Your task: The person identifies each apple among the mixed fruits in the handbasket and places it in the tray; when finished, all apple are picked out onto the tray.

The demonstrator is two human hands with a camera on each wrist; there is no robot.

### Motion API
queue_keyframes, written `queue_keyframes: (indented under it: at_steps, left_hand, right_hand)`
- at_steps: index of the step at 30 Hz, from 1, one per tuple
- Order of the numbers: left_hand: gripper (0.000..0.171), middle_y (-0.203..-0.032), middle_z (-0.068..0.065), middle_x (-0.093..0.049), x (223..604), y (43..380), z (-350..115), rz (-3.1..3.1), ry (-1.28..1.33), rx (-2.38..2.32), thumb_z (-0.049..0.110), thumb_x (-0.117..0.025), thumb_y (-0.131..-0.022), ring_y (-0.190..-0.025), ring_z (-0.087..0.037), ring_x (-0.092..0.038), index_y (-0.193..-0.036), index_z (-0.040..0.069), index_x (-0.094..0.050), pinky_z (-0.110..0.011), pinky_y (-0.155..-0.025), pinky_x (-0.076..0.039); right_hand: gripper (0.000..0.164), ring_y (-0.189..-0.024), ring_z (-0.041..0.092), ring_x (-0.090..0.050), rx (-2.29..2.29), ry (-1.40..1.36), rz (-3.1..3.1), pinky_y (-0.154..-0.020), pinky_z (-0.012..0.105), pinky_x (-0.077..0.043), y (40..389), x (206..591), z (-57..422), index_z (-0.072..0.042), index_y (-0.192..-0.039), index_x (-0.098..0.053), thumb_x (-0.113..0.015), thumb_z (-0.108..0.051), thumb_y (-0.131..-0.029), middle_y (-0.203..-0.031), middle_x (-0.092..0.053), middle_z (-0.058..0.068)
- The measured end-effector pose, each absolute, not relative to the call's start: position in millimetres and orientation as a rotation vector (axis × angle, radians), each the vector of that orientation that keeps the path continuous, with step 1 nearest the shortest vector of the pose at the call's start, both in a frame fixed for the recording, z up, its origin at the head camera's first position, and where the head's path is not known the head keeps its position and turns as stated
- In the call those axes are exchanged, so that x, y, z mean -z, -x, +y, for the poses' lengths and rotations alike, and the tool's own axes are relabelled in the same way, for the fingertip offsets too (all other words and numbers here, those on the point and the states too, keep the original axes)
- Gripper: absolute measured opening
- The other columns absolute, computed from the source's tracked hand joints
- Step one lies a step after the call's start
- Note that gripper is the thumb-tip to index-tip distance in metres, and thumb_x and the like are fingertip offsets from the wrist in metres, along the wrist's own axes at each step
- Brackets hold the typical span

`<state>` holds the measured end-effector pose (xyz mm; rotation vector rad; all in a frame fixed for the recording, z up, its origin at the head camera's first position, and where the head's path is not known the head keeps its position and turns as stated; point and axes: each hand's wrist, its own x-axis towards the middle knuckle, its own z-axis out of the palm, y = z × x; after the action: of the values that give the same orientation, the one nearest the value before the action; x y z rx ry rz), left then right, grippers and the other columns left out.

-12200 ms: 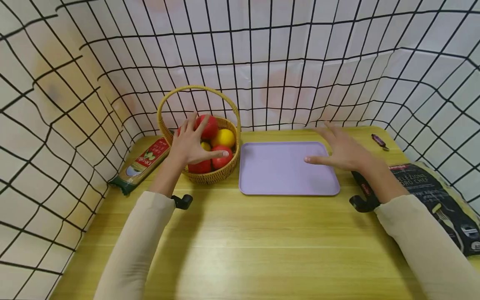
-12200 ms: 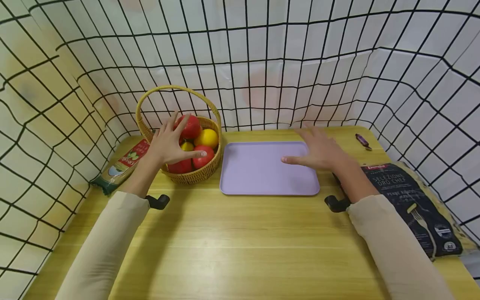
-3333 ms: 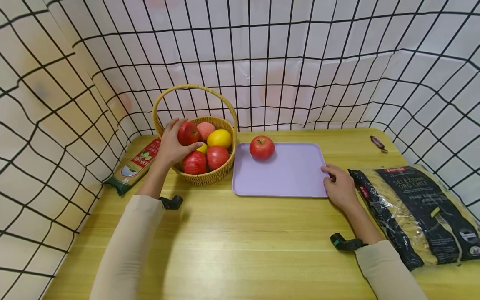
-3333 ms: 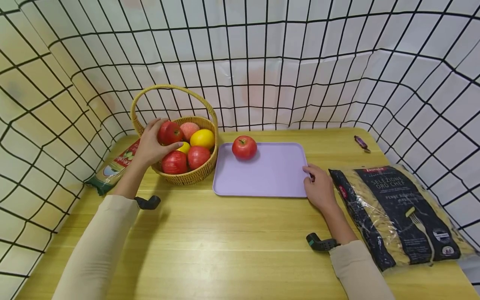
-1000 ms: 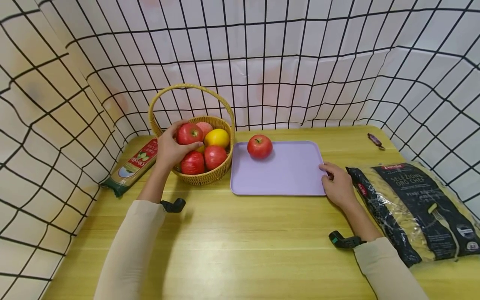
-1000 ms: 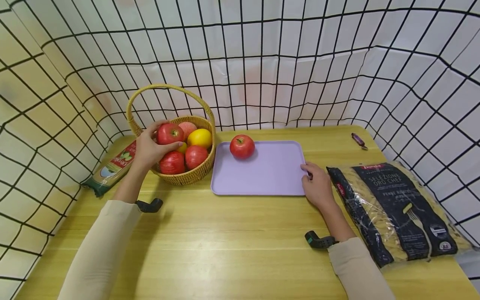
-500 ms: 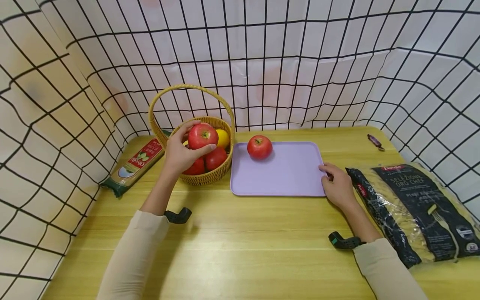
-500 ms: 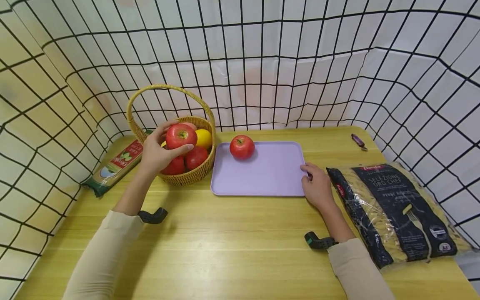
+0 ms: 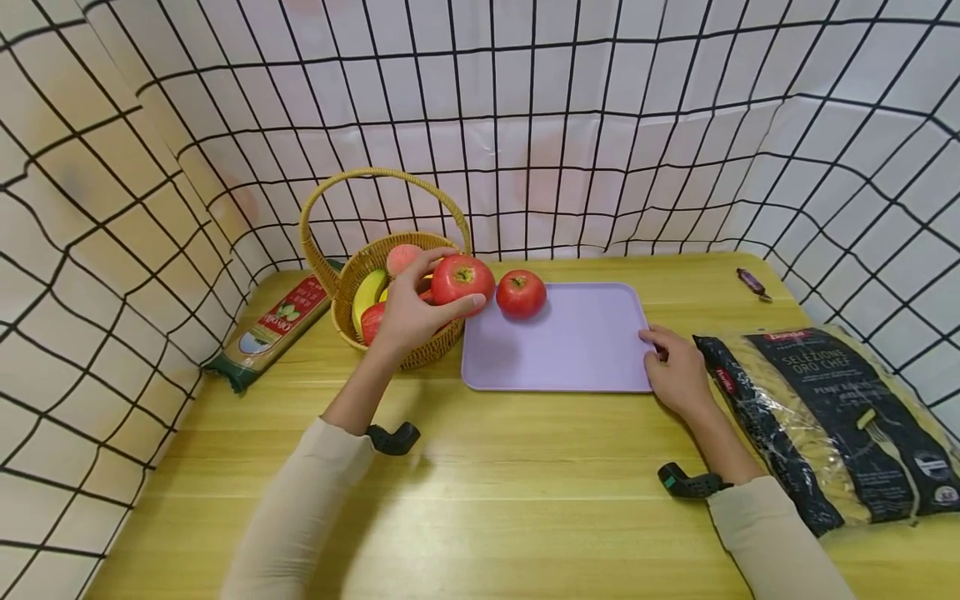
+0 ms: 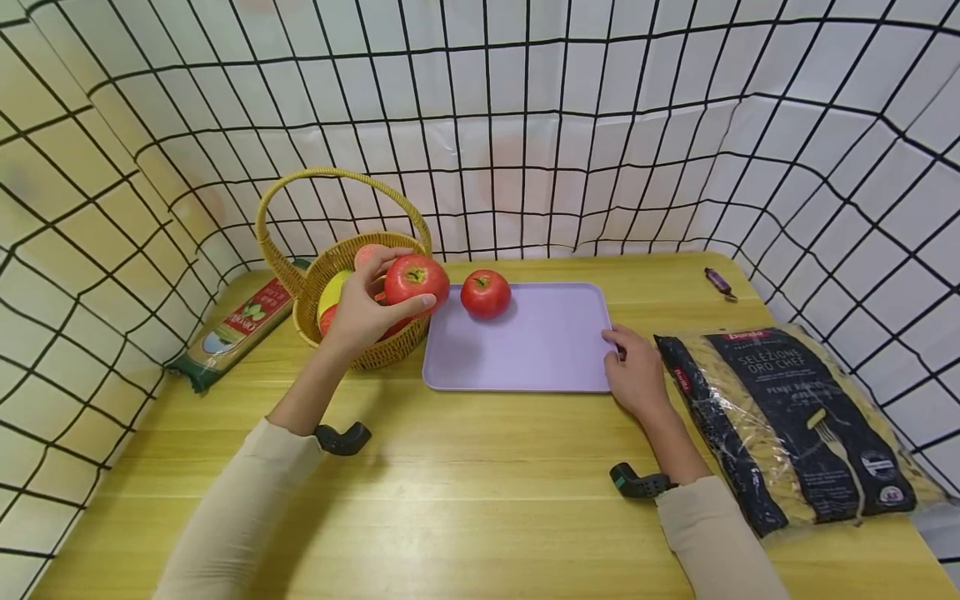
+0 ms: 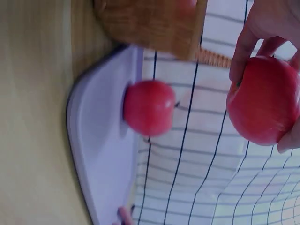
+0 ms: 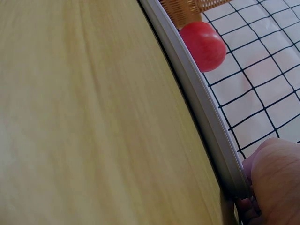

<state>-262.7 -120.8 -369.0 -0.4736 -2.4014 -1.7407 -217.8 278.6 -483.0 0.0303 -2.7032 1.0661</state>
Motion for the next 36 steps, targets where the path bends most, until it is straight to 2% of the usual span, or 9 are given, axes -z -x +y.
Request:
queue_keyframes:
  at_steps: [7, 14, 18, 23, 28, 36]
  left_hand:
    - [0.064, -0.125, 0.01, -0.066, 377.4, 263.7, -82.7, -2.456, 0.495, 1.734, 0.053, -0.089, -0.075, -0.108, -0.018, -0.066, -0.131, 0.04, -0.061, -0.038, -0.09, -0.06]
    - [0.069, -0.129, 0.005, -0.064, 384.3, 269.9, -47.3, -2.541, 0.399, 1.777, 0.057, -0.087, -0.075, -0.114, -0.02, -0.062, -0.135, 0.035, -0.059, -0.039, -0.091, -0.059]
    - [0.075, -0.135, 0.0, -0.06, 387.5, 273.6, -25.9, -2.602, 0.406, 1.817, 0.058, -0.083, -0.08, -0.12, -0.022, -0.059, -0.144, 0.032, -0.054, -0.039, -0.094, -0.059]
    - [0.082, -0.143, -0.004, -0.056, 397.1, 276.5, 1.9, -2.683, 0.415, 1.786, 0.062, -0.08, -0.081, -0.122, -0.022, -0.059, -0.151, 0.034, -0.048, -0.039, -0.097, -0.057]
    - [0.089, -0.147, -0.004, -0.056, 409.2, 278.5, 26.2, -2.718, 0.401, 1.718, 0.061, -0.077, -0.085, -0.123, -0.022, -0.059, -0.157, 0.025, -0.04, -0.042, -0.102, -0.054]
    - [0.083, -0.143, -0.001, -0.059, 419.0, 291.2, 62.0, -2.618, 0.289, 1.865, 0.056, -0.076, -0.088, -0.122, -0.019, -0.059, -0.156, 0.025, -0.039, -0.041, -0.102, -0.054]
  right_hand:
    - [0.041, -0.127, 0.044, -0.057, -1.061, -0.034, -2.694, -0.098, 0.057, -0.048, 218.6, 484.9, 278.2, 0.004, -0.137, -0.063, -0.051, -0.001, -0.098, -0.15, -0.053, 0.026]
    - [0.041, -0.131, 0.045, -0.055, -1.077, -0.032, -2.694, -0.1, 0.057, -0.048, 217.7, 484.3, 276.4, 0.004, -0.137, -0.063, -0.051, 0.0, -0.098, -0.15, -0.053, 0.025]
    - [0.041, -0.131, 0.045, -0.055, -1.074, -0.031, -2.697, -0.1, 0.058, -0.047, 218.1, 484.4, 276.1, 0.004, -0.137, -0.063, -0.051, 0.0, -0.098, -0.15, -0.053, 0.025]
    - [0.041, -0.131, 0.044, -0.055, -1.066, -0.001, -2.704, -0.101, 0.058, -0.047, 218.9, 485.2, 275.3, 0.004, -0.137, -0.063, -0.051, -0.002, -0.098, -0.151, -0.053, 0.024]
    - [0.041, -0.133, 0.044, -0.054, -1.064, 0.004, -2.717, -0.103, 0.059, -0.047, 220.4, 485.7, 273.9, 0.004, -0.137, -0.062, -0.051, -0.002, -0.098, -0.151, -0.053, 0.023]
    - [0.042, -0.135, 0.047, -0.052, -1.052, 0.017, -2.724, -0.107, 0.062, -0.044, 218.3, 480.3, 275.6, 0.005, -0.138, -0.061, -0.05, -0.001, -0.098, -0.152, -0.051, 0.026]
